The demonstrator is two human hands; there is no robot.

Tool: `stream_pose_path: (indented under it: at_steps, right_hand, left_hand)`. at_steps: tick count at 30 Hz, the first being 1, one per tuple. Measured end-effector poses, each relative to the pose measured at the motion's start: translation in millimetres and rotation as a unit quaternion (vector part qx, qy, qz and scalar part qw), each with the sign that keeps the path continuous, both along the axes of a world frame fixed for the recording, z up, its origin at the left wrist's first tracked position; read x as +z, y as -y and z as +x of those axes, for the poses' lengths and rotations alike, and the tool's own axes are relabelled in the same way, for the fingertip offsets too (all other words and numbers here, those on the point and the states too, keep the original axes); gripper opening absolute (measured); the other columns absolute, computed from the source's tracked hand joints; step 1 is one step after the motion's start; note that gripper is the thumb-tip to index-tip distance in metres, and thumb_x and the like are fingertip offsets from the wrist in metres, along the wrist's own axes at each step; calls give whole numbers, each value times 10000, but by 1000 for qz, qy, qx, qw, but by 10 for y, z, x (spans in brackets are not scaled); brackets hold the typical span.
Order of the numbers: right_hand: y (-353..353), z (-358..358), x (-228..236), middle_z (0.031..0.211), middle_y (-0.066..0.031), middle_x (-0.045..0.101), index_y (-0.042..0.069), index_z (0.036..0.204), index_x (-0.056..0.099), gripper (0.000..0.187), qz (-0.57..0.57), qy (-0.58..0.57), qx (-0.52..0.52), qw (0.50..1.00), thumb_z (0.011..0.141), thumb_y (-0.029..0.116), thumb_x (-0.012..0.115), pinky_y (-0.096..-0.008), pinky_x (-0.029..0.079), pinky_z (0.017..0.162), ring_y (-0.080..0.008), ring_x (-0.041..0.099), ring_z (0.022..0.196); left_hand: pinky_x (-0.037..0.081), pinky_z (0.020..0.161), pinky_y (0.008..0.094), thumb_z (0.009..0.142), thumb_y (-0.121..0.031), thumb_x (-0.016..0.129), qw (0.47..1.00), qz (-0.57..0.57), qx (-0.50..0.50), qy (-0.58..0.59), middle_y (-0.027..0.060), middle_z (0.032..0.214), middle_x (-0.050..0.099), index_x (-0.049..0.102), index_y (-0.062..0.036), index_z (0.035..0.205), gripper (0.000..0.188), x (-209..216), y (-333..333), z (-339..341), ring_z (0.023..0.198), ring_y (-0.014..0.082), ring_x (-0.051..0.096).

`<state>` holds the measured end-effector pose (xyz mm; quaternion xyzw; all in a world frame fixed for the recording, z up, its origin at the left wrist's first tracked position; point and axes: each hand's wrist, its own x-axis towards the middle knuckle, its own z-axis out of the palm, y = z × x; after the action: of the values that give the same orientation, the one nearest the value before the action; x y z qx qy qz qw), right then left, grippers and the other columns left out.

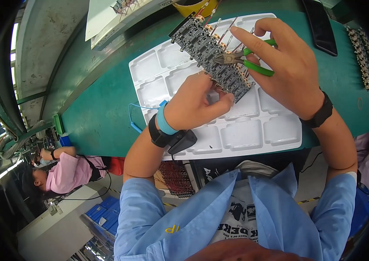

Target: The person picks up a circuit board and uses shears to trim the wire leads on the components. After trimming the wires on one side, the person turns the circuit board over and trims the remaining wire leads.

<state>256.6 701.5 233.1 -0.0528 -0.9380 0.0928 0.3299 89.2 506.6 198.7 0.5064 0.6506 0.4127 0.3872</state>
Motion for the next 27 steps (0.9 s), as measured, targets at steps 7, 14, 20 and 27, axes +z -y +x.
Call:
stream_pose_path:
  at_steps: [7, 14, 20, 27]
  right_hand:
    - [9, 1, 2, 1163, -74, 621, 177, 1394, 722, 742, -7, 2, 1, 1000, 698, -28, 874, -345, 540, 730, -230, 655, 928]
    - [-6, 38, -53, 1096, -66, 629, 152, 1387, 718, 734, -26, 12, 14, 999, 692, -26, 875, -362, 535, 707, -236, 661, 893]
    - [10, 23, -66, 921, -18, 588, 123, 1233, 717, 561, -25, 0, 27, 999, 703, 126, 902, -369, 514, 652, -211, 649, 838]
    - [-3, -2, -51, 932, -12, 595, 126, 1222, 723, 534, -24, -11, 27, 999, 716, 127, 895, -372, 512, 656, -213, 648, 834]
  left_hand:
    - [501, 566, 332, 903, -188, 792, 1000, -15, -15, 6, 122, 874, 717, 680, -3, 1148, 327, 65, -36, 3, 694, 208, 671]
    - [514, 583, 335, 907, -173, 785, 1000, -12, -9, 15, 119, 884, 723, 678, 0, 1167, 330, 85, -28, 18, 726, 208, 680]
    - [527, 615, 343, 904, -160, 785, 1000, -1, -8, 21, 128, 897, 729, 678, 3, 1172, 332, 7, -21, 1, 744, 215, 691]
    - [546, 661, 354, 898, -149, 787, 999, 15, 11, 46, 132, 889, 724, 676, 10, 1156, 323, -21, -17, 25, 759, 225, 697]
